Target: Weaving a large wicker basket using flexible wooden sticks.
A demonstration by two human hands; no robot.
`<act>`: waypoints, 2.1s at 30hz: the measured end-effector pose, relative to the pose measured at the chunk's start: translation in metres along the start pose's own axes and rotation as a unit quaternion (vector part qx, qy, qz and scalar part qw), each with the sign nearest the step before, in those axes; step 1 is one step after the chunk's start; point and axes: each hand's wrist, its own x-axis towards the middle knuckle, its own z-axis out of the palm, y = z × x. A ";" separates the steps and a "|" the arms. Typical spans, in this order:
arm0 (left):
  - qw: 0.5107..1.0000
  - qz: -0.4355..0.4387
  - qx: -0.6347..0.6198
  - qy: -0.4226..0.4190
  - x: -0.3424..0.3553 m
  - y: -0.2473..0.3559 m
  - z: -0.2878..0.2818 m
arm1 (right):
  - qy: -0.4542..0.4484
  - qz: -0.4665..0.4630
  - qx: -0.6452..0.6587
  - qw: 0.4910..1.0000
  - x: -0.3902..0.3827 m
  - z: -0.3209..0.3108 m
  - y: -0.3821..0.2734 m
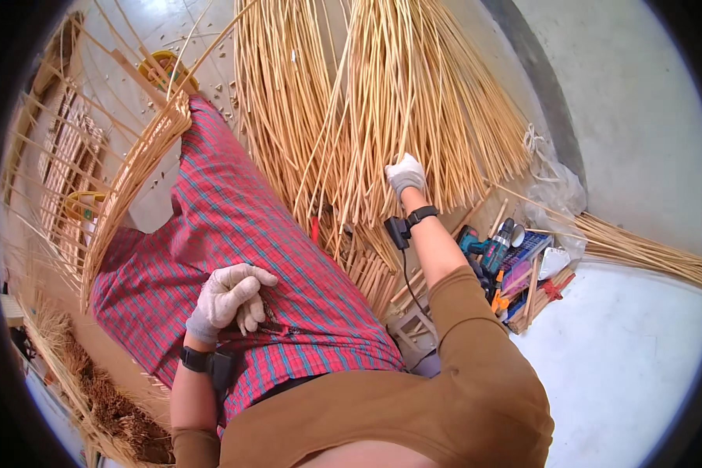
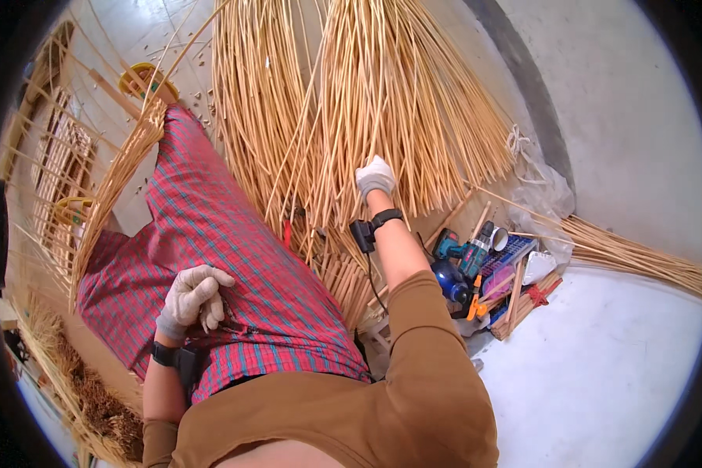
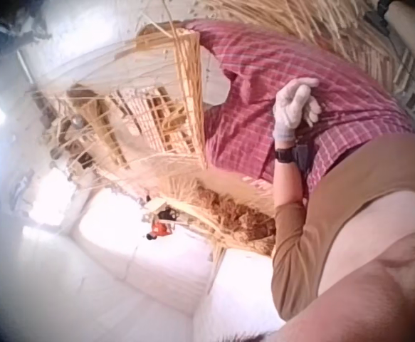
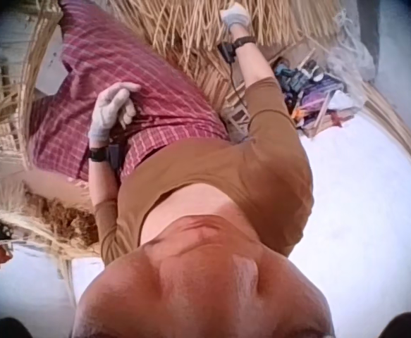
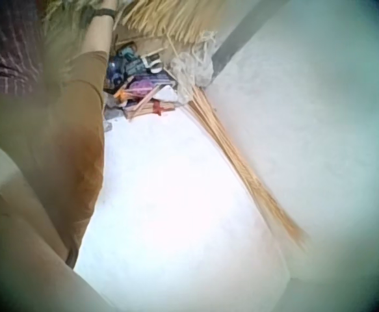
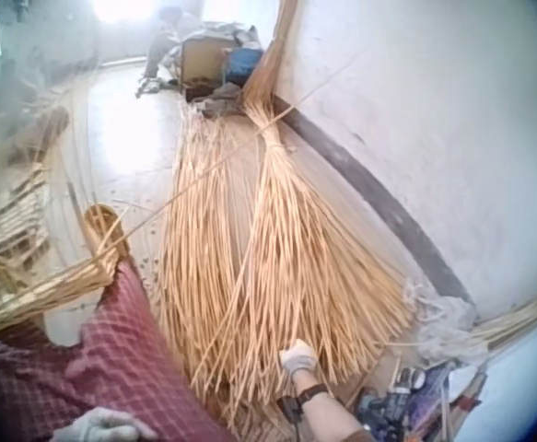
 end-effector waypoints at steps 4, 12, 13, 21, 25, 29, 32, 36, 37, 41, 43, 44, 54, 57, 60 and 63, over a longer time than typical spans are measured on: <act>1.000 0.008 -0.012 -0.002 -0.002 -0.003 -0.003 | -0.031 0.030 0.151 0.988 0.018 0.002 0.009; 0.999 0.026 -0.042 -0.023 0.002 -0.009 -0.008 | -0.133 -0.023 0.277 0.951 -0.006 0.028 0.068; 0.999 0.027 -0.038 -0.023 0.002 -0.009 -0.008 | -0.105 -0.028 0.213 0.971 -0.012 0.026 0.066; 0.998 0.021 -0.053 -0.028 0.002 -0.008 -0.009 | -0.237 0.144 0.485 0.829 -0.040 0.009 -0.003; 0.999 0.011 -0.047 -0.021 0.001 -0.008 -0.009 | -0.075 0.079 0.050 0.993 -0.047 0.031 -0.036; 0.998 0.017 -0.060 -0.023 -0.001 -0.008 -0.010 | -0.071 0.067 -0.028 0.995 -0.043 0.042 -0.042; 0.997 0.019 -0.060 -0.038 0.001 -0.009 -0.013 | -0.067 0.061 -0.016 0.996 -0.033 0.040 -0.033; 0.997 0.027 -0.051 -0.055 0.002 -0.009 -0.017 | -0.064 0.112 0.149 0.980 -0.021 0.041 -0.024; 0.997 0.019 -0.049 -0.053 0.002 -0.009 -0.018 | -0.040 0.079 0.039 0.995 -0.020 0.041 -0.024; 0.996 0.012 -0.064 -0.059 0.002 -0.007 -0.018 | -0.046 0.118 0.030 0.992 -0.016 0.047 -0.038; 0.996 0.013 -0.064 -0.064 0.002 -0.007 -0.018 | -0.076 0.132 -0.008 0.988 -0.012 0.046 -0.047; 0.996 0.014 -0.064 -0.066 0.003 -0.006 -0.018 | -0.098 0.136 -0.018 0.986 -0.010 0.044 -0.050; 0.996 0.045 -0.060 -0.057 0.000 -0.010 -0.017 | -0.247 0.062 0.213 0.943 -0.007 -0.006 -0.014; 0.995 0.044 -0.066 -0.061 0.001 -0.010 -0.016 | -0.232 0.072 0.372 0.896 -0.016 -0.046 -0.002; 0.995 0.041 -0.067 -0.058 0.001 -0.009 -0.013 | -0.173 0.106 0.316 0.927 -0.027 -0.093 -0.001; 0.999 0.035 -0.015 -0.031 -0.003 -0.006 -0.006 | -0.228 0.076 0.368 0.898 -0.045 -0.129 -0.010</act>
